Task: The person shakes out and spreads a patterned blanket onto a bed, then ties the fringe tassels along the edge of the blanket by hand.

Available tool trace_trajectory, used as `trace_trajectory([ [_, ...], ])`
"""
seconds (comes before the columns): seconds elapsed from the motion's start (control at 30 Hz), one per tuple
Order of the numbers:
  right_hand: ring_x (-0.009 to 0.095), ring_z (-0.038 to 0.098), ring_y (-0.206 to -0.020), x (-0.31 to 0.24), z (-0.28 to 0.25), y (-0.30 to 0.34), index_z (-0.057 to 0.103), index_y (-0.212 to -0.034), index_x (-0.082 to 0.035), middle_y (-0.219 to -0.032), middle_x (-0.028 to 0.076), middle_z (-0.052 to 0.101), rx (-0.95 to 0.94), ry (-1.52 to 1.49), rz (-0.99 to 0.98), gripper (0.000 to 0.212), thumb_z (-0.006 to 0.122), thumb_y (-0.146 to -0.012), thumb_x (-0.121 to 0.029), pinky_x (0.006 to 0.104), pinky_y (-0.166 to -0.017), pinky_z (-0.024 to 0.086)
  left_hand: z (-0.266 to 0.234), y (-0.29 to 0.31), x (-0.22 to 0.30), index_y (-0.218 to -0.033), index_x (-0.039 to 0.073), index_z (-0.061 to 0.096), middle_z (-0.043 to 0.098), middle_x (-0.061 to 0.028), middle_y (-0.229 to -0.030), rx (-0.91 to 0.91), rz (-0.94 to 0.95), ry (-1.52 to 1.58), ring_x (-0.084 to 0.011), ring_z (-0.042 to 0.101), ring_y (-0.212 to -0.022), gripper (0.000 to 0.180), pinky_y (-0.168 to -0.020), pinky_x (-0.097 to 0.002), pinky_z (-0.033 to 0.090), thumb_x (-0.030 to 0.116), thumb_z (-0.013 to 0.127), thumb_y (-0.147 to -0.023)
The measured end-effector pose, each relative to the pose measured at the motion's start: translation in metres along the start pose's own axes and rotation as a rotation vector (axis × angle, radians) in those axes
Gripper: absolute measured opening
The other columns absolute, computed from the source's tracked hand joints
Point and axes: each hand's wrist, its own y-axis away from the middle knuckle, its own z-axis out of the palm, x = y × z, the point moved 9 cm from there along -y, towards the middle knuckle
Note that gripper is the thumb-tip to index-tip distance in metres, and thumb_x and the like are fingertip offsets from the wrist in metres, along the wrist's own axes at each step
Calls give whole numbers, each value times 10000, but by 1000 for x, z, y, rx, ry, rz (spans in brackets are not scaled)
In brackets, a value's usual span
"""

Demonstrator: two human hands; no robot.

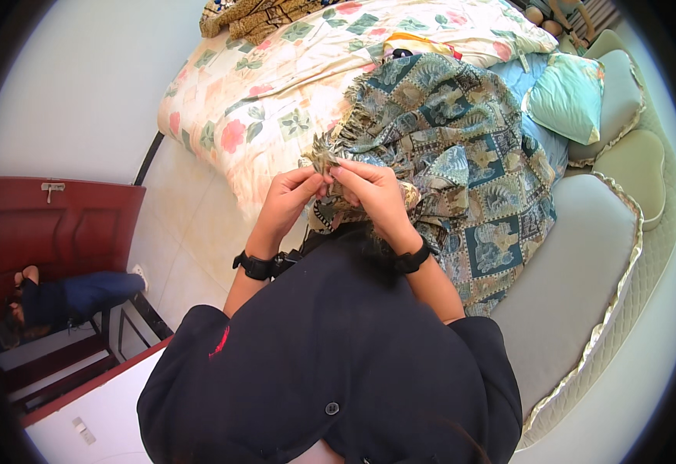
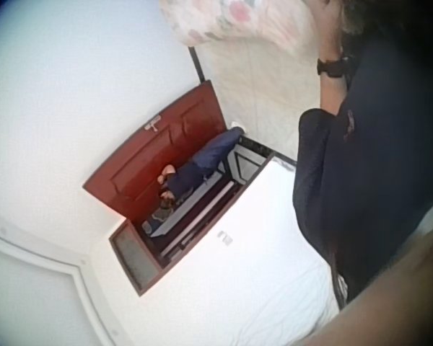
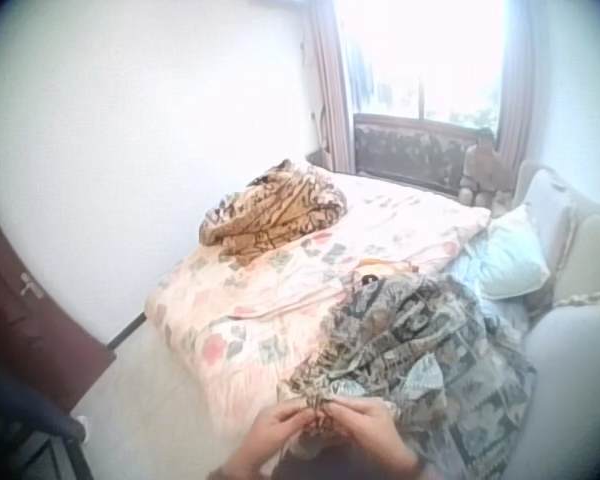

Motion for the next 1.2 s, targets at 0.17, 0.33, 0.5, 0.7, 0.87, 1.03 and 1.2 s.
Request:
trace_trajectory([
  [0.17,12,338,-533,0,3,0,474,-1228,16,-751,-18,559,-44,-98,89,395,544,-848,-65,173,-463,259,7,-5,11,-879,-30,632,515,24,-774,-16,15,-57,-57,458,-671,165,-608,-193,377,118,561,-861],
  [0.33,17,325,-553,-8,13,8,300,-1351,-38,-710,-35,465,-81,-180,115,497,469,-884,-59,169,-480,260,4,-7,6,-880,-42,630,517,12,-861,12,6,-60,-58,459,-685,158,-602,-194,377,105,585,-844],
  [0.5,16,330,-558,-6,9,7,406,-1272,-33,-676,-57,404,-110,-292,83,395,461,-884,-82,161,-495,258,-3,-8,4,-867,-50,642,539,-6,-848,113,9,-103,-60,486,-724,132,-605,-188,379,53,644,-784],
  [0.7,8,381,-619,-13,5,-4,521,-1143,-20,-674,-62,435,-87,223,-141,285,516,-868,-94,163,-555,318,-18,-12,1,-840,-22,672,553,-9,-779,297,61,-274,-58,492,-675,140,-566,-188,380,71,696,-737],
  [0.87,14,356,-550,3,-7,-12,550,-903,-23,-626,-55,429,-78,87,-48,154,484,-913,-162,170,-490,288,-7,-14,-8,-934,-59,630,578,-20,-806,277,-81,173,-65,512,-764,166,-682,-202,424,62,605,-822],
  [1.03,25,327,-500,8,-8,-11,504,-881,-44,-598,-45,416,-54,26,25,188,426,-940,-204,173,-444,256,-3,-21,-41,-894,31,562,558,-28,-818,161,-226,784,-64,398,-596,218,-538,-184,352,243,512,-902],
  [1.2,26,309,-491,14,-12,-11,489,-902,-41,-594,-48,397,-60,-31,27,189,414,-944,-210,180,-436,246,4,-24,-40,-915,45,547,471,34,-697,105,-202,607,-33,336,-525,154,-471,-174,281,198,534,-895],
])
